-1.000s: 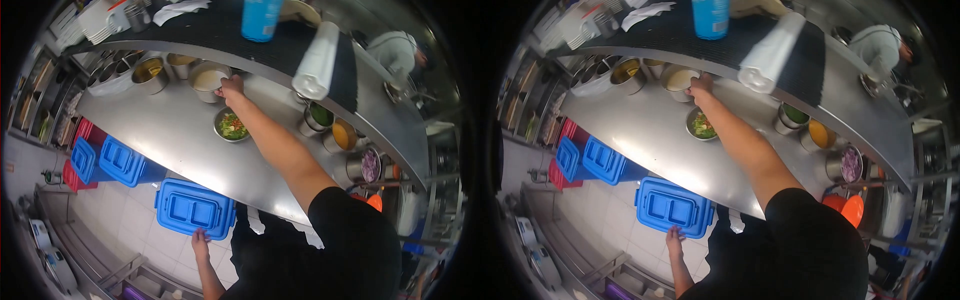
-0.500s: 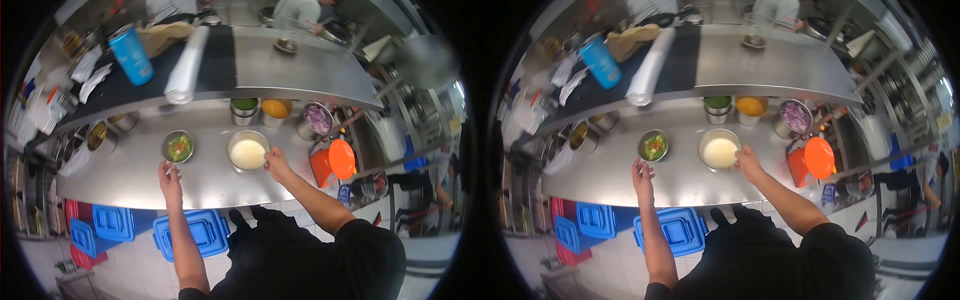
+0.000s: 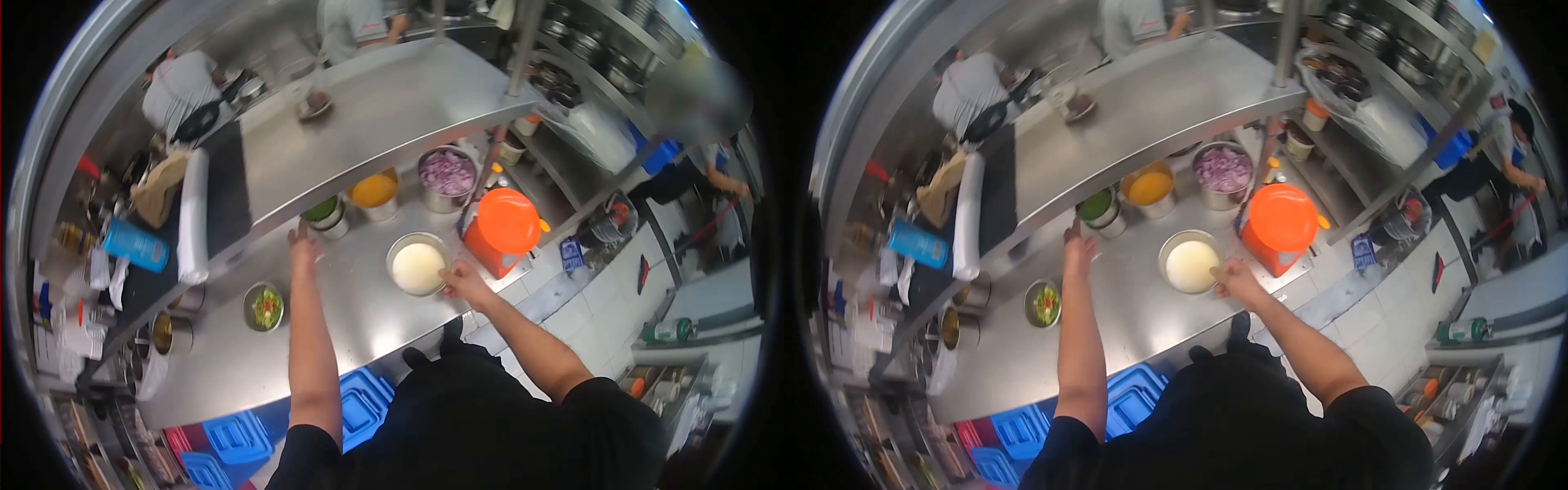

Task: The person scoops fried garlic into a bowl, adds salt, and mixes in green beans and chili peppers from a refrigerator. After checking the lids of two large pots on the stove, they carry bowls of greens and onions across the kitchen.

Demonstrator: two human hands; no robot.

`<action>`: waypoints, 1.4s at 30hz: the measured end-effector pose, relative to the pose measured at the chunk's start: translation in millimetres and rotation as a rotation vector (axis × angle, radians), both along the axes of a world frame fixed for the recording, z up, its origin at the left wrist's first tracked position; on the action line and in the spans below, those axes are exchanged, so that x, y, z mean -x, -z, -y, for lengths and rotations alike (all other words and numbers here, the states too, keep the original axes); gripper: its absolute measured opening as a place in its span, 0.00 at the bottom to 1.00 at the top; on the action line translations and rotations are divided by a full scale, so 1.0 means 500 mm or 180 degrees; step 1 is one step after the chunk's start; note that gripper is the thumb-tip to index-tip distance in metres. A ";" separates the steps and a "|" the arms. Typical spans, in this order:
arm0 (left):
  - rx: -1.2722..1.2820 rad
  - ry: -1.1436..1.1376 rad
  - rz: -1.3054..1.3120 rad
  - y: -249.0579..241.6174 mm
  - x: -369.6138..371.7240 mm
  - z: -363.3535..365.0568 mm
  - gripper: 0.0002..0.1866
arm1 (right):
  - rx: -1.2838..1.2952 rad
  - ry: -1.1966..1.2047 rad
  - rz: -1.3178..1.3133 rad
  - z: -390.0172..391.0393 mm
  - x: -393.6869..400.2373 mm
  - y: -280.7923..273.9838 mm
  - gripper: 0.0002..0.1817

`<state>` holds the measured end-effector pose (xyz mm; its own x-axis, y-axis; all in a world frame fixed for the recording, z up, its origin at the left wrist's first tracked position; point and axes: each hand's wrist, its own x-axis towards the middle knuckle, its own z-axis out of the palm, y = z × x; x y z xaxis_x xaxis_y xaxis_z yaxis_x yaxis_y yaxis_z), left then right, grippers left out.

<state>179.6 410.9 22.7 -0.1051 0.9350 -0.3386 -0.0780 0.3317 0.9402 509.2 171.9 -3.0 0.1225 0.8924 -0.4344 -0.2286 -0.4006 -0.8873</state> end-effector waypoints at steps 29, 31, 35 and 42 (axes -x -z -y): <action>-0.0087 -0.0917 0.1138 -0.051 0.102 0.170 0.16 | -0.0506 0.1250 0.1088 -0.148 -0.011 -0.020 0.23; -0.0100 -0.0847 0.1099 -0.060 0.132 0.225 0.17 | -0.0172 0.1600 -0.0029 -0.202 -0.017 -0.052 0.20; -0.0156 -0.0945 0.0964 -0.104 0.160 0.352 0.18 | 0.0326 0.2668 -0.1217 -0.331 -0.058 -0.043 0.14; -0.0066 -0.1076 0.0941 -0.149 0.180 0.517 0.27 | -0.0330 0.3183 0.0016 -0.587 -0.190 0.338 0.13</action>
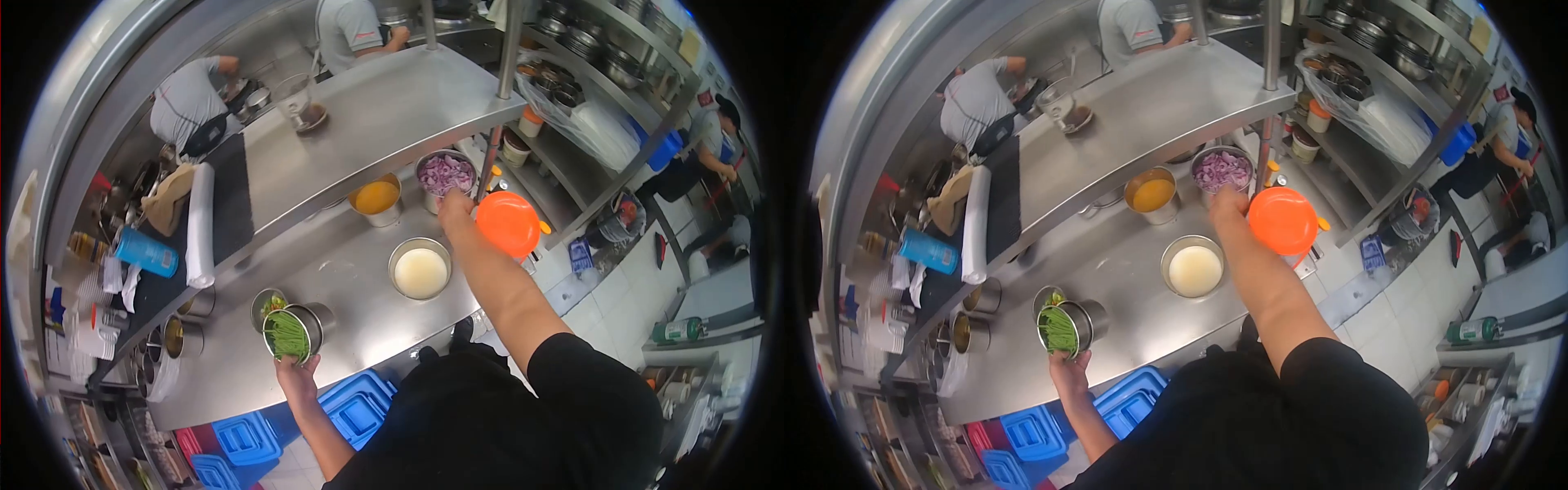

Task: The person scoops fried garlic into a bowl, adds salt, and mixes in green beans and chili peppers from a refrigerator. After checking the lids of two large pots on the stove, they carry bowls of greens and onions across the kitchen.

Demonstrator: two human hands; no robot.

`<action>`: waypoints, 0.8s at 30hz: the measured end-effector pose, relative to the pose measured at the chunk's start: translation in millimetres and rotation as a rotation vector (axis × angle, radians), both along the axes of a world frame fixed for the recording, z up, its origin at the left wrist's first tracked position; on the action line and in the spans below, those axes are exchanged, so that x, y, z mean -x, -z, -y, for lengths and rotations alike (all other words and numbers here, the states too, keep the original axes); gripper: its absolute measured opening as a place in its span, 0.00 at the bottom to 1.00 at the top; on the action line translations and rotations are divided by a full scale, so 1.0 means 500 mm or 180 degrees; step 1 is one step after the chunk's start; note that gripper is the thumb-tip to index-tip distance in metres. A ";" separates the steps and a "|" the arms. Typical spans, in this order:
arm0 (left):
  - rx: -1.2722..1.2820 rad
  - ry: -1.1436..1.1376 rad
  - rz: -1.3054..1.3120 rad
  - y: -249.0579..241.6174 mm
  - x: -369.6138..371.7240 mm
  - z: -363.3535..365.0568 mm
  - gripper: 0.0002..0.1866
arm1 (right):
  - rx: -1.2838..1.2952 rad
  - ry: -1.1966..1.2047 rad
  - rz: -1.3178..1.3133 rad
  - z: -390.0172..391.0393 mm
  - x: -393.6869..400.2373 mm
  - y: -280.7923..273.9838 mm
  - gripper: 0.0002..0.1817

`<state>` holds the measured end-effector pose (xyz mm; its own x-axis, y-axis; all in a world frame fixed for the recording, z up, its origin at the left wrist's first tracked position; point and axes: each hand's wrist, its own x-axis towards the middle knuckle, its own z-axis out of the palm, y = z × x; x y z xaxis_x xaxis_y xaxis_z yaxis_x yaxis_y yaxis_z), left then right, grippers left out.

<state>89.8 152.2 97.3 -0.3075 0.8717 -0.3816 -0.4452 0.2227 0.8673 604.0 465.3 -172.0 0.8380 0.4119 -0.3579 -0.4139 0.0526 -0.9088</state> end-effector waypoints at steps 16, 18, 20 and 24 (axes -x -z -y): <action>0.0093 0.0647 -0.0666 -0.090 -0.018 0.060 0.31 | -0.0540 -0.0999 -0.0340 0.400 0.151 -0.645 0.06; 0.0027 0.0722 -0.0725 -0.119 -0.033 0.073 0.31 | -0.0691 -0.1291 -0.0471 0.464 0.152 -0.657 0.06; -0.0020 0.0722 -0.0683 -0.152 -0.053 0.092 0.29 | -0.0721 -0.1561 -0.0553 0.539 0.139 -0.652 0.06; -0.0001 0.1132 -0.0677 -0.160 -0.094 0.131 0.29 | -0.0603 -0.1751 -0.0380 0.735 0.087 -0.653 0.06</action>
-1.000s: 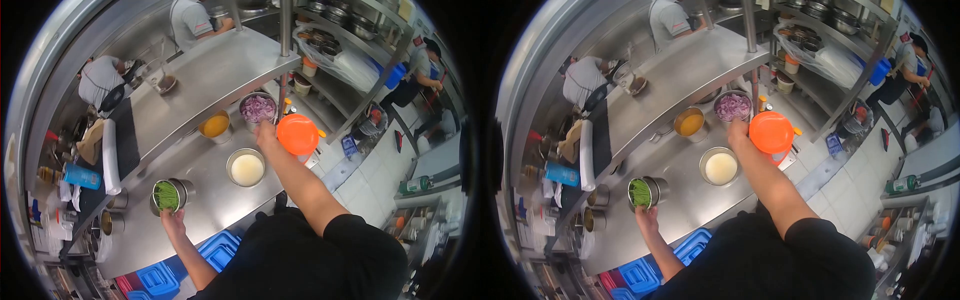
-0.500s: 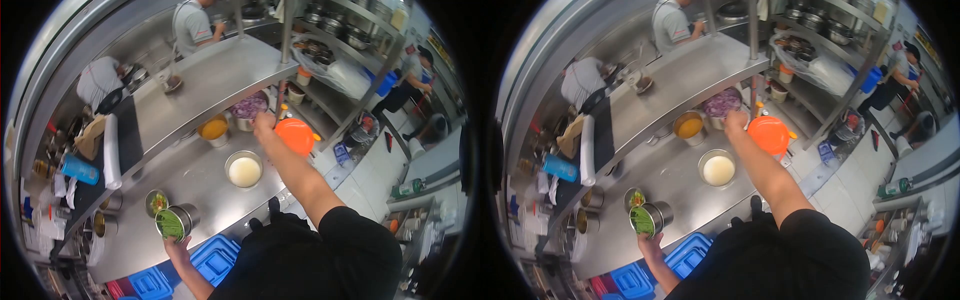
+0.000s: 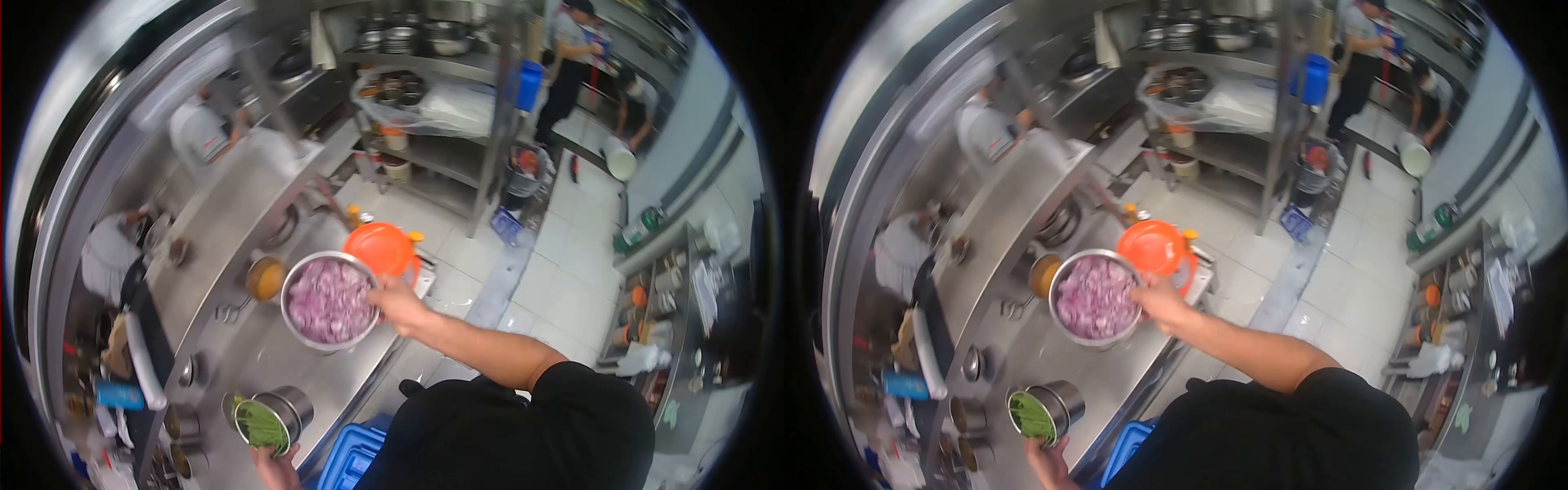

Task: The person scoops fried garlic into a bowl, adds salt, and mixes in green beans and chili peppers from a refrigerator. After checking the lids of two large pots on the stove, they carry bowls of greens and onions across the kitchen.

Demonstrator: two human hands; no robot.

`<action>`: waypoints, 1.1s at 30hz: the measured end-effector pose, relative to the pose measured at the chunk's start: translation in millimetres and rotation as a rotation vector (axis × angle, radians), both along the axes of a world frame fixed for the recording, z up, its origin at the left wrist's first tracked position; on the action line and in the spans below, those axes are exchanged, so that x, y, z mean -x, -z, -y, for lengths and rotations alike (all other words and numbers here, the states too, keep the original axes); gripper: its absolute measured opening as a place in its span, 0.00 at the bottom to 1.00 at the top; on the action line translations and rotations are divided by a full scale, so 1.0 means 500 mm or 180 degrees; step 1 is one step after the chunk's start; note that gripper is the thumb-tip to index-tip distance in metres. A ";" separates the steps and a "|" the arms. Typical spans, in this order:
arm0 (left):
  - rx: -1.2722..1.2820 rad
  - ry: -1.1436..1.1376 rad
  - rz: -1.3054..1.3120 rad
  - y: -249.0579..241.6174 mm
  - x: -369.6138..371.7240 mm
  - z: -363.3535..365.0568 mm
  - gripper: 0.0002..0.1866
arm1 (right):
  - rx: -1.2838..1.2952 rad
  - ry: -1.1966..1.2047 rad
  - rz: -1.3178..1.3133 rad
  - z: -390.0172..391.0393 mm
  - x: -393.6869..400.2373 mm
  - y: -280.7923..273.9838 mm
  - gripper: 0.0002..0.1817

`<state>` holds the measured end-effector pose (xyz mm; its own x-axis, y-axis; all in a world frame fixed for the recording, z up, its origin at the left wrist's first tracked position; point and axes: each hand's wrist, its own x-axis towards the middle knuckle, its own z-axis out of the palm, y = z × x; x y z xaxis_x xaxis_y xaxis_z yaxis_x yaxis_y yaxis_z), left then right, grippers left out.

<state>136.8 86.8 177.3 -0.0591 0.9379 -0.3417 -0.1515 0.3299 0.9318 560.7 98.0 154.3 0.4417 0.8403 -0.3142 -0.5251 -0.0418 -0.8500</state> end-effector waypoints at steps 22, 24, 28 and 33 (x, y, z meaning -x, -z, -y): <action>0.0746 0.2600 0.0761 -0.028 -0.869 0.170 0.14 | 0.1099 0.3220 0.0421 0.971 -0.435 0.281 0.14; 0.0743 0.2728 0.0757 -0.017 -0.898 0.162 0.14 | 0.1123 0.3456 0.0443 0.992 -0.454 0.281 0.14; 0.0712 0.2893 0.0647 -0.008 -0.977 0.146 0.13 | 0.1079 0.3739 0.0341 1.003 -0.495 0.290 0.14; 0.0770 0.3158 0.0601 0.021 -1.102 0.087 0.15 | 0.1108 0.4029 0.0106 0.969 -0.524 0.316 0.14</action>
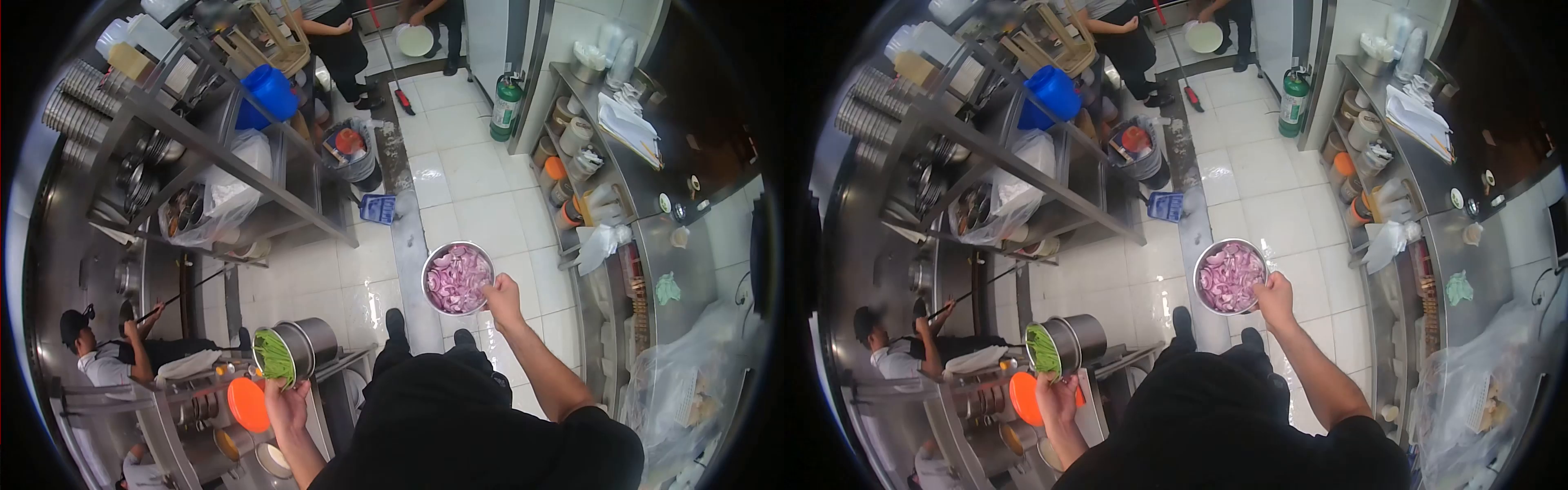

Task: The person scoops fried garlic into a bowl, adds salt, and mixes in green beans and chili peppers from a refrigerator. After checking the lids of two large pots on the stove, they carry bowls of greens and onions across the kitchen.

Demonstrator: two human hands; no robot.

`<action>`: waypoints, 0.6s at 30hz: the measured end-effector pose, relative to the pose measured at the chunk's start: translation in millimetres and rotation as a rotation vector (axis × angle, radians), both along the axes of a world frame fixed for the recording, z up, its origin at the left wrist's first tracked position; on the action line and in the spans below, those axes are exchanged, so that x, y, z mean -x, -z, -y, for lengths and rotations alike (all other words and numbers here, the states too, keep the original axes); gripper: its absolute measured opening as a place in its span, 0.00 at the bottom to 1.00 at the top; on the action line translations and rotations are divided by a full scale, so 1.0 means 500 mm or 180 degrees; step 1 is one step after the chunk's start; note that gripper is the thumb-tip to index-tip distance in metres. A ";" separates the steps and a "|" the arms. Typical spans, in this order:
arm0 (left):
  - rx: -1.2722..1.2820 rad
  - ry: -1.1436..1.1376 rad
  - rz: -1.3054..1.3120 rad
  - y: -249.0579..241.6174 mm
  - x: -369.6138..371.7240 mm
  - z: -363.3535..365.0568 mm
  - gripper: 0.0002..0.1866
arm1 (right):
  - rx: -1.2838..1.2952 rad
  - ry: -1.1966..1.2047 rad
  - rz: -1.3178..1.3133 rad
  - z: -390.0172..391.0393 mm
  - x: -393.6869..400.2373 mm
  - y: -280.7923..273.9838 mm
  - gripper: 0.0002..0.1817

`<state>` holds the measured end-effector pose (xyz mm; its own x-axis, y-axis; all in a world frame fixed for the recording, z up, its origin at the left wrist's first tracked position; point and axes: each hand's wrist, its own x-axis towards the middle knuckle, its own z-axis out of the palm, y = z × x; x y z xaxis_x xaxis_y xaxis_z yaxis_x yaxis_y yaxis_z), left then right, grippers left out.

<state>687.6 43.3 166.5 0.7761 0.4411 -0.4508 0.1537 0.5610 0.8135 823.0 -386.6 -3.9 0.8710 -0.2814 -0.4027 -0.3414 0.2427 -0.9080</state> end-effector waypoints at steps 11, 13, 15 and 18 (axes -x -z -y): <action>-0.0225 0.0945 0.0110 0.077 -0.422 -0.270 0.21 | 0.0206 0.1257 -0.0670 -0.209 -0.010 -0.060 0.12; -0.0241 0.1017 0.0041 0.082 -0.478 -0.317 0.26 | 0.0321 0.1487 -0.0717 -0.250 -0.008 -0.071 0.11; -0.0250 0.1103 0.0030 0.087 -0.529 -0.357 0.29 | 0.0263 0.1720 -0.0721 -0.280 -0.009 -0.081 0.11; -0.0238 0.1272 0.0036 0.095 -0.585 -0.416 0.29 | 0.0092 0.2107 -0.0706 -0.335 0.010 -0.101 0.10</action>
